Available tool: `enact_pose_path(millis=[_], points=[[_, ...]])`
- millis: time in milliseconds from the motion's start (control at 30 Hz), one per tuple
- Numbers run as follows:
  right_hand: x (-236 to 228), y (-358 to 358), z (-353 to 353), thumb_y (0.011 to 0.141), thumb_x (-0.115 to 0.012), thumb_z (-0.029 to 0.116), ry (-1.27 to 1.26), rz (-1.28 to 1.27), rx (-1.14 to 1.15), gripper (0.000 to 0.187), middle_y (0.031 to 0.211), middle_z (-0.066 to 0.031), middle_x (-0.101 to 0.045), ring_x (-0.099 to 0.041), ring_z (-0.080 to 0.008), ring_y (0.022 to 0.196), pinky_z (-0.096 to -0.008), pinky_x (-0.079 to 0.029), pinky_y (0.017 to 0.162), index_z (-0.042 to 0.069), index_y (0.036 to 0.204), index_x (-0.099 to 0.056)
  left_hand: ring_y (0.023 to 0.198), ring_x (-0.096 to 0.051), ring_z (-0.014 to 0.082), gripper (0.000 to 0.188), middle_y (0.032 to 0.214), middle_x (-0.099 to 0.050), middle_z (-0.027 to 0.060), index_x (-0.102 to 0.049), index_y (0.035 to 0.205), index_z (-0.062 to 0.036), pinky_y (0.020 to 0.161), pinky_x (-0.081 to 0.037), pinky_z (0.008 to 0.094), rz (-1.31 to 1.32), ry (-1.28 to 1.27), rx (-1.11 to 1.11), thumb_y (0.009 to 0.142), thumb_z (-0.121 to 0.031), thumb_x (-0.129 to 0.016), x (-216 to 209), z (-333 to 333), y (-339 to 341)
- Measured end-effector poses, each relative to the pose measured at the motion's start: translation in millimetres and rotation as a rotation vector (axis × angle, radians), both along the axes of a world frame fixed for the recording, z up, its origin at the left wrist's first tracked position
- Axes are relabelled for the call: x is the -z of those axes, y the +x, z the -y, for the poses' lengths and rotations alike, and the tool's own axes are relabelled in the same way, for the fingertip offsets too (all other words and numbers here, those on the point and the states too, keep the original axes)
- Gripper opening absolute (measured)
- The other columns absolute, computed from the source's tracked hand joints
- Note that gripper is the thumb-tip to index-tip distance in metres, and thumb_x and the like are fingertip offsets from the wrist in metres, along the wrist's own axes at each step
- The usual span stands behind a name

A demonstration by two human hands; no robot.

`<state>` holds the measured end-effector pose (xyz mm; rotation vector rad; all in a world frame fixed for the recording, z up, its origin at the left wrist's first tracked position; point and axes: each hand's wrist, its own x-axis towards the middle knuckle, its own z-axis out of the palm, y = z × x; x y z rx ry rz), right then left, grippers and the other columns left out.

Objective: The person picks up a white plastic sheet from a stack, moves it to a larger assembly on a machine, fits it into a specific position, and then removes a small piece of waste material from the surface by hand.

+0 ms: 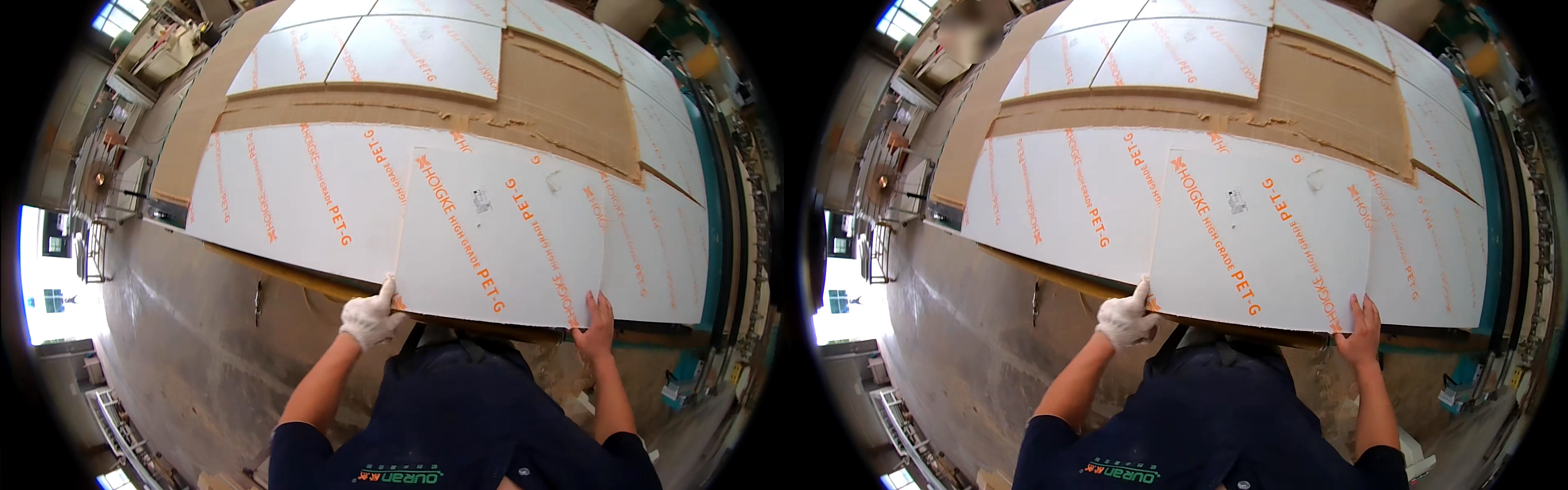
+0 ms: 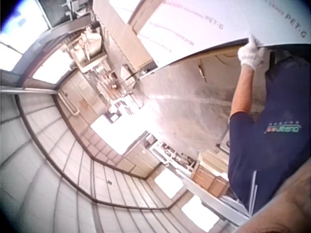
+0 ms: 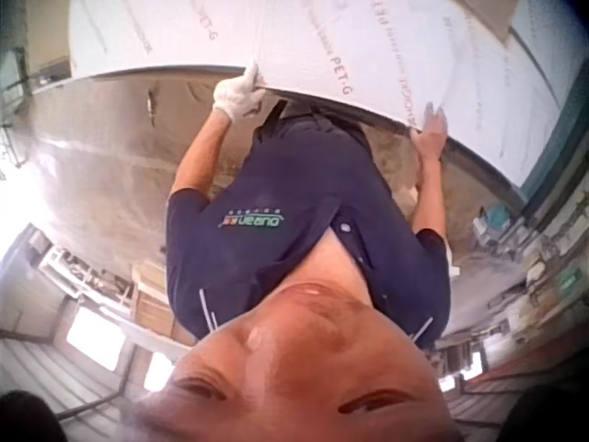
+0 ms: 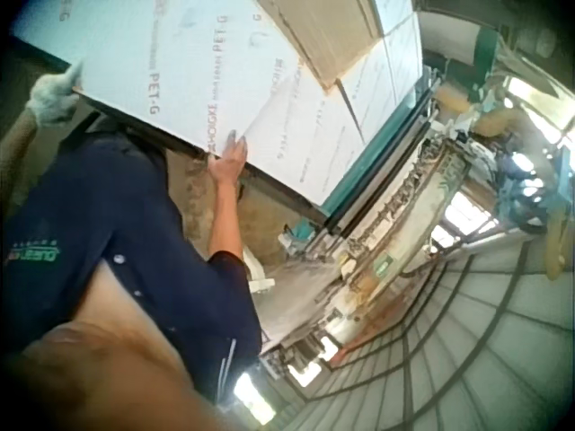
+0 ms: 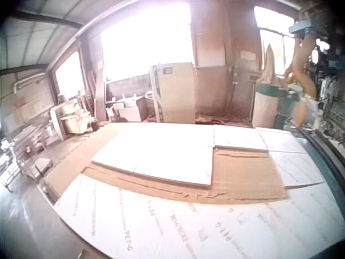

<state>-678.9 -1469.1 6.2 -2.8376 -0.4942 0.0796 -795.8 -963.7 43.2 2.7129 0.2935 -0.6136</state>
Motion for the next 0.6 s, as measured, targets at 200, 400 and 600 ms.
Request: enact_pose_path(millis=[200,400,600], points=[[11.5,6.6,2.9,0.073,-0.081,0.025,0.011,0.071,0.004,0.080,0.145,-0.0272,-0.048,-0.046,-0.0437,0.132,-0.0501,-0.040,0.111,0.004,0.144,-0.052,0.064,-0.071,0.0325,0.083,0.075,-0.072,0.0123,-0.038,0.152,-0.0044,0.060,-0.055,0.0453,0.102,0.083,0.023,0.089,-0.049,-0.067,25.3,-1.7,20.0],[8.4,10.7,-7.7,0.070,-0.085,0.024,-0.004,0.031,0.085,0.081,0.143,-0.0251,-0.050,-0.050,-0.0411,0.129,-0.0478,-0.044,0.108,0.006,0.143,-0.054,0.070,-0.072,0.0337,0.082,0.078,-0.072,0.0124,-0.041,0.149,-0.0016,0.064,-0.055,0.0466,0.104,0.076,0.045,0.089,-0.050,-0.068,28.7,-5.5,29.2],[8.0,5.7,-11.5,0.066,-0.089,0.022,0.026,0.014,0.148,0.087,0.145,-0.0240,-0.049,-0.048,-0.0406,0.130,-0.0463,-0.044,0.109,0.006,0.144,-0.054,0.085,-0.073,0.0348,0.079,0.089,-0.074,0.0151,-0.043,0.148,-0.0058,0.076,-0.055,0.0459,0.012,0.030,0.010,0.087,-0.048,-0.070,10.1,-7.6,35.2]])
